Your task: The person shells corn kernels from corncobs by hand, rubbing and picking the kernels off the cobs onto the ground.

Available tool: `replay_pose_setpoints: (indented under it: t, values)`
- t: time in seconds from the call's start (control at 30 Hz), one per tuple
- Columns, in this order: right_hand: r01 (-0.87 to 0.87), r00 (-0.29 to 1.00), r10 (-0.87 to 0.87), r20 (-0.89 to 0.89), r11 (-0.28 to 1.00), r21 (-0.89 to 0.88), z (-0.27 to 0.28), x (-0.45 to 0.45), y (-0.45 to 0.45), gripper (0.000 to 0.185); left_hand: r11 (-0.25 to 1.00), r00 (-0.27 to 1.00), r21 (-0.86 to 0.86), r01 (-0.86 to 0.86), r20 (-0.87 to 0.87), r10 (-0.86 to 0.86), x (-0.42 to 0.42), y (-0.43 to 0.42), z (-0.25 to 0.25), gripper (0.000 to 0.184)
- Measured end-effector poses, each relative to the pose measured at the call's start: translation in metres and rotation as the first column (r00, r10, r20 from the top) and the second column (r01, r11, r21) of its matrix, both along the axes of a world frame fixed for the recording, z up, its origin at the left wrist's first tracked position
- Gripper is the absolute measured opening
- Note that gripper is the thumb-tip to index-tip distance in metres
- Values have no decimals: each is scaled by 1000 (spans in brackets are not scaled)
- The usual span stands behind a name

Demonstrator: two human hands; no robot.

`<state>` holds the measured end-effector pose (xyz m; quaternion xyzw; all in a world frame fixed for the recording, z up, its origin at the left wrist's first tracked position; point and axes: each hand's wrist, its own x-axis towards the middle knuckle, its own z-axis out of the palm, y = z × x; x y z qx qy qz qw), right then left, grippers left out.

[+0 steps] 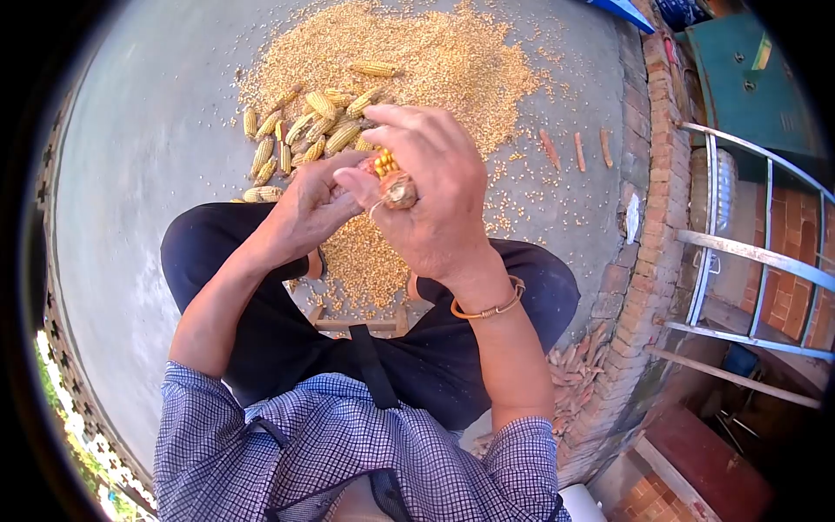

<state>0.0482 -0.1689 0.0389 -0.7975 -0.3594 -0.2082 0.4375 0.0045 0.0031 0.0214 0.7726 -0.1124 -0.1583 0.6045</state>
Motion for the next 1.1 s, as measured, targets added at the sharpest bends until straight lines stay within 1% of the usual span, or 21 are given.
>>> replay_pose_setpoints:
  t: [0.07, 0.13, 0.2, 0.27, 0.3, 0.37, 0.4, 0.43, 0.47, 0.53, 0.57, 0.6, 0.63, 0.67, 0.7, 0.8, 0.83, 0.93, 0.97, 1.07, 1.1]
  values:
    - [-11, 1000, 15, 22, 987, -159, -2, -5, 3, 33, 995, 995, -84, -51, 87, 58, -2, -7, -11, 26]
    - [14, 999, -28, -36, 941, -338, -2, -9, 3, 36, 990, 987, -124, -67, 138, 84, -3, -10, -14, 21]
    - [75, 995, -92, -38, 941, -330, -4, -10, 6, 32, 992, 986, -119, -51, 153, 69, -3, -10, -13, 16]
    - [168, 984, -179, -11, 941, -293, -7, -14, 12, 33, 1000, 992, 21, -6, 127, 4, -6, -7, -15, 13]
    - [214, 968, -243, -56, 924, -317, -6, -15, 15, 33, 996, 993, 93, 14, 112, -24, -7, -6, -16, 12]
    - [297, 918, -370, -142, 879, -373, -4, -18, 19, 34, 978, 969, 210, 19, 237, -70, -13, -10, -23, 15]
    - [303, 907, -385, -170, 878, -371, -4, -19, 20, 35, 964, 950, 265, 23, 294, -103, -16, -13, -25, 17]
    - [310, 895, -400, -198, 876, -370, -6, -18, 22, 36, 966, 934, 258, -2, 346, -90, -14, -14, -26, 20]
    - [318, 881, -415, -225, 874, -366, -6, -16, 21, 37, 953, 939, 303, -10, 330, -95, -13, -16, -23, 20]
    - [276, 767, -449, -459, 876, -395, 0, -10, 18, 37, 916, 949, 400, -25, 299, -104, -10, -18, -15, 20]
    - [246, 695, -451, -560, 881, -403, 3, -5, 16, 38, 917, 955, 395, -52, 287, -70, -11, -21, -14, 19]
    - [247, 677, -274, -683, 959, -140, 0, -1, 12, 39, 950, 973, 309, -40, 230, -34, -10, -20, -15, 23]
    - [252, 659, -69, -749, 958, 134, -6, 3, 6, 40, 975, 986, 220, -34, 169, -4, -9, -19, -15, 27]
    - [260, 644, 150, -750, 880, 398, -8, 8, 0, 41, 991, 994, 129, -37, 108, 23, -7, -18, -17, 30]
    - [339, 566, 198, -800, 829, 445, 1, 9, -7, 43, 985, 987, -134, -112, 100, 126, -7, -24, -27, 40]
    - [448, 521, 202, -829, 762, 467, 2, 17, -23, 45, 976, 964, -185, -113, -259, 62, -4, -13, -3, 42]
    - [437, 513, 188, -838, 782, 443, 6, 14, -23, 46, 948, 939, -283, -142, -342, 39, -5, -14, 1, 43]
    - [439, 476, 106, -873, 831, 341, 9, 9, -19, 47, 894, 890, -401, -200, -455, -5, -5, -9, 7, 46]
    - [432, 490, 92, -867, 838, 334, 9, 7, -17, 43, 890, 892, -408, -206, -453, -1, -5, -7, 7, 45]
    - [315, 503, 61, -862, 916, 248, 6, 2, -20, 39, 878, 901, -422, -224, -434, 21, -4, -5, 12, 43]
    - [339, 468, 230, -853, 845, 414, 10, -1, -16, 26, 875, 905, -423, -234, -425, 37, -5, -6, 14, 42]
